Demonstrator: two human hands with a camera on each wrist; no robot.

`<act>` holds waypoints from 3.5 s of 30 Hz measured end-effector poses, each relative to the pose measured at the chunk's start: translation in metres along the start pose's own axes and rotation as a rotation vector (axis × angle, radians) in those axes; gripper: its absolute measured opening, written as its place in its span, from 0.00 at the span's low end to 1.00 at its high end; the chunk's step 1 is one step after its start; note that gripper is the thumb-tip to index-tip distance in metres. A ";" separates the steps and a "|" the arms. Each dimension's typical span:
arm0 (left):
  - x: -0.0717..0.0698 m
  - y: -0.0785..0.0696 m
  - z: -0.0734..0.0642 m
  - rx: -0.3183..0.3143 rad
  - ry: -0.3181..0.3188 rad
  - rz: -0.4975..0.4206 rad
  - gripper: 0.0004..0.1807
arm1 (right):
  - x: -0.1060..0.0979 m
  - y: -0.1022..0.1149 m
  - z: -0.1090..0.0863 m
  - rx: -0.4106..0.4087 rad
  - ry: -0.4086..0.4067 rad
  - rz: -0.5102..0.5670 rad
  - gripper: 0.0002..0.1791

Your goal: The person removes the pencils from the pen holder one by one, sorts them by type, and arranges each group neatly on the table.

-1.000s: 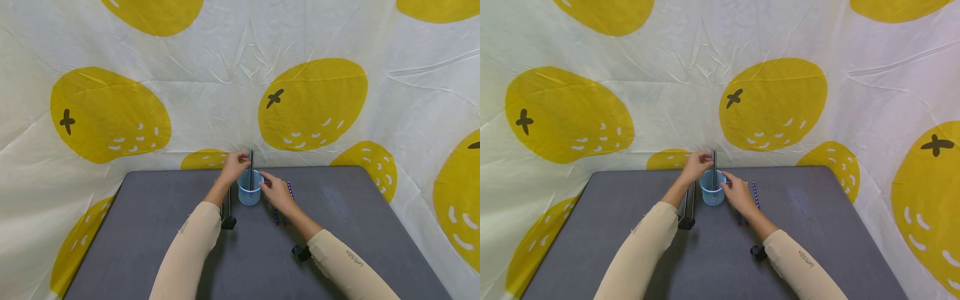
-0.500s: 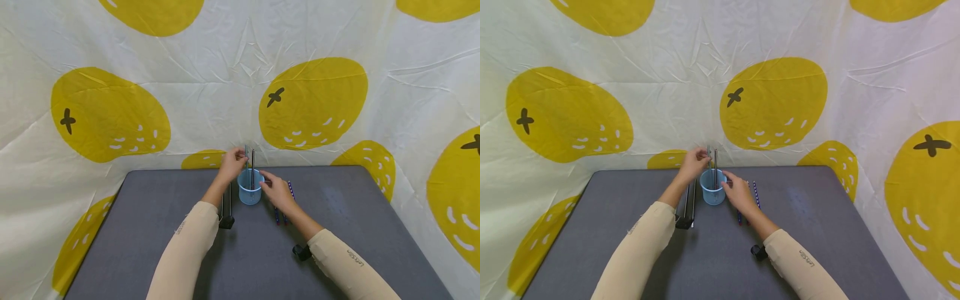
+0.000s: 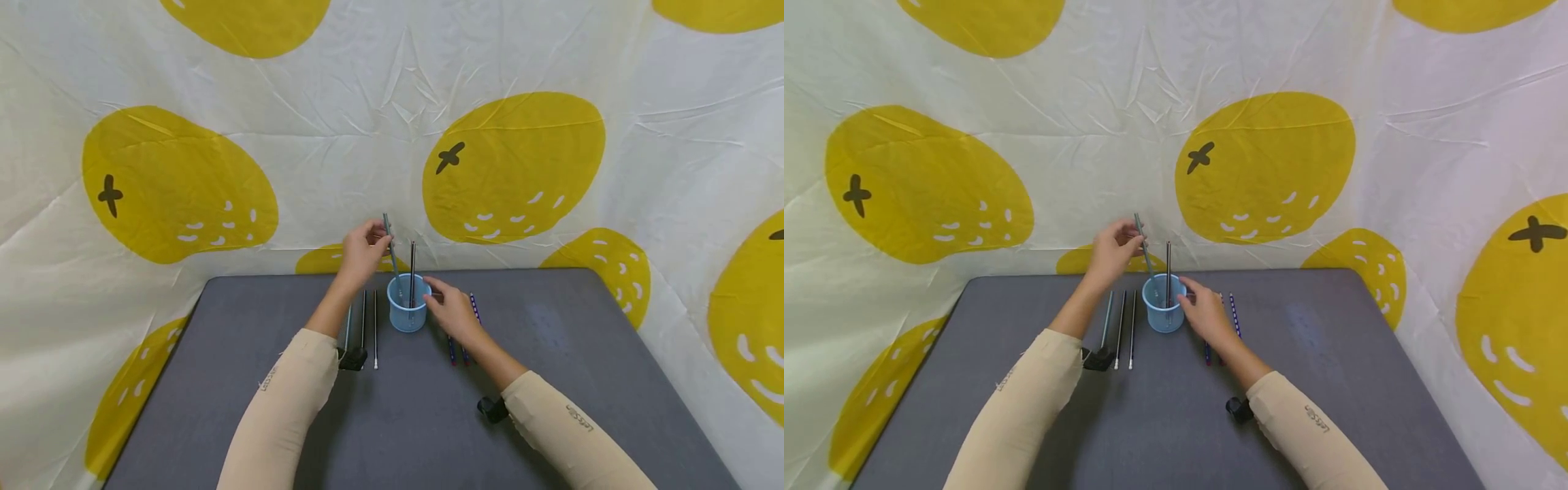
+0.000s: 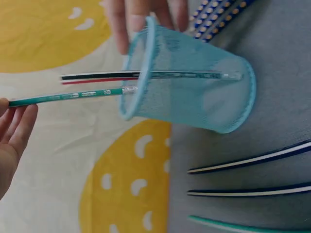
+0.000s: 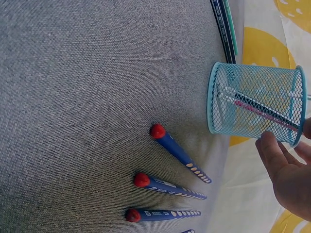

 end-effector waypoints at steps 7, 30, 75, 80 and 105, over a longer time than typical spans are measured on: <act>-0.024 -0.026 -0.004 0.123 -0.070 -0.020 0.13 | 0.000 0.000 0.003 -0.011 0.000 0.001 0.25; -0.088 0.037 -0.041 -0.089 -0.143 0.100 0.17 | -0.001 0.001 0.006 0.019 0.016 -0.003 0.25; -0.064 0.164 -0.086 -0.496 -0.027 0.306 0.09 | 0.002 0.000 0.003 0.019 0.016 -0.006 0.25; -0.062 0.161 -0.085 -0.491 -0.031 0.319 0.10 | 0.002 0.000 0.004 0.019 0.014 -0.005 0.25; -0.071 0.163 -0.081 -0.485 -0.001 0.254 0.14 | 0.000 0.002 0.007 0.007 0.017 -0.001 0.25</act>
Point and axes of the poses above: each hand's wrist, its own z-axis towards the middle knuckle, its own x-axis out of the palm, y = z × x, the point moved 5 cm from there along z, towards the middle knuckle, and after that the axes turned 11 degrees about y, right-handed, at the moved point
